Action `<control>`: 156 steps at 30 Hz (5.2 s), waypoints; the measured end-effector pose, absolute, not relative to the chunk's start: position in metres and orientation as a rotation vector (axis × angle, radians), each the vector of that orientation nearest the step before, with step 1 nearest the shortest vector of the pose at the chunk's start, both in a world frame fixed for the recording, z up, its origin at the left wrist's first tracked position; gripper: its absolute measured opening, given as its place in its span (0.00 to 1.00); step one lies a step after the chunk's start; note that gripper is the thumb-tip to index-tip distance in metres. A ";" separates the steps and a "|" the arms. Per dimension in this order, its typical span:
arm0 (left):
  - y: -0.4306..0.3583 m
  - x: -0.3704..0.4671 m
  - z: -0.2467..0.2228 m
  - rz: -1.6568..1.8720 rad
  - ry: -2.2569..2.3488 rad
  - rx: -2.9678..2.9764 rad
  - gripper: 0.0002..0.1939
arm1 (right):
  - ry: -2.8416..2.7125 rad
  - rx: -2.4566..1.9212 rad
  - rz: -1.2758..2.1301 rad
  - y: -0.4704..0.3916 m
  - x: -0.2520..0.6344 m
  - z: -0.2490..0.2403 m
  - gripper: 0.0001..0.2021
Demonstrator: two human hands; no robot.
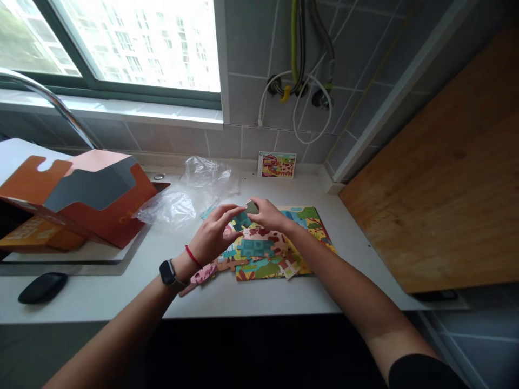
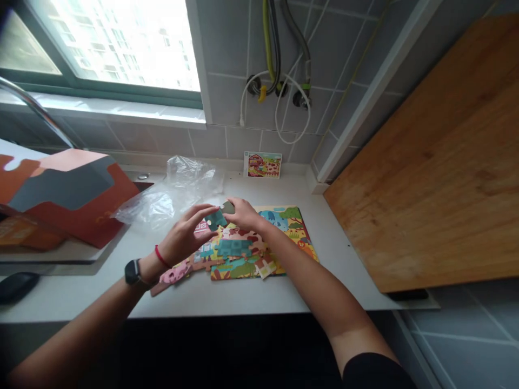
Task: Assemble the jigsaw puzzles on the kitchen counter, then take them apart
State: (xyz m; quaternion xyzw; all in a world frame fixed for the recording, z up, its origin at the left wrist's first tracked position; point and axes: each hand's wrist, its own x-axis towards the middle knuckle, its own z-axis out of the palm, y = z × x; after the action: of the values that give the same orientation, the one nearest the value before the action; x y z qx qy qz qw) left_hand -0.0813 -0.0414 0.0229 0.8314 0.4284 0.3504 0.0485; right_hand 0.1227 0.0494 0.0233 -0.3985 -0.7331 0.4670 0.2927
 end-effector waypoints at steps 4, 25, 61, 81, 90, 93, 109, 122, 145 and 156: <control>-0.014 -0.050 0.023 1.086 1.164 2.618 0.28 | -1.451 -0.945 1.790 0.040 0.159 0.017 0.17; 0.079 -0.038 0.015 -0.162 1.331 2.621 0.37 | -0.896 -1.462 1.000 0.119 0.357 -0.050 0.20; 0.032 0.002 0.005 0.178 1.037 2.574 0.47 | -2.485 -0.998 0.852 0.021 0.253 -0.020 0.38; 0.029 0.006 0.003 0.079 1.144 2.548 0.59 | -2.264 -0.915 1.038 0.014 0.248 -0.013 0.28; 0.031 0.007 0.005 0.093 1.056 2.539 0.46 | -1.848 -0.975 1.077 0.018 0.239 -0.023 0.06; 0.032 0.008 0.010 0.003 1.062 2.554 0.34 | -2.068 -1.043 0.988 0.020 0.250 -0.016 0.07; 0.035 0.005 0.023 0.259 0.873 2.542 0.22 | -2.081 -0.942 1.017 0.012 0.247 -0.012 0.07; 0.014 0.005 0.021 -0.014 0.799 2.605 0.30 | -2.514 -0.673 1.576 0.010 0.276 0.020 0.16; 0.010 0.028 -0.001 0.111 1.005 2.443 0.20 | -2.645 -0.977 1.333 -0.018 0.254 0.027 0.16; 0.010 0.026 -0.001 0.110 1.064 2.383 0.20 | -2.160 -1.472 1.360 0.005 0.255 0.006 0.23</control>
State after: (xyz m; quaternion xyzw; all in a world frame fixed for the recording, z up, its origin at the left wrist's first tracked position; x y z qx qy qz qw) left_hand 0.0260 0.0102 -0.0006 0.8805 0.3931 0.0408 0.2616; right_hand 0.2550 0.0051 0.0061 -0.4971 -0.7296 0.4594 0.0975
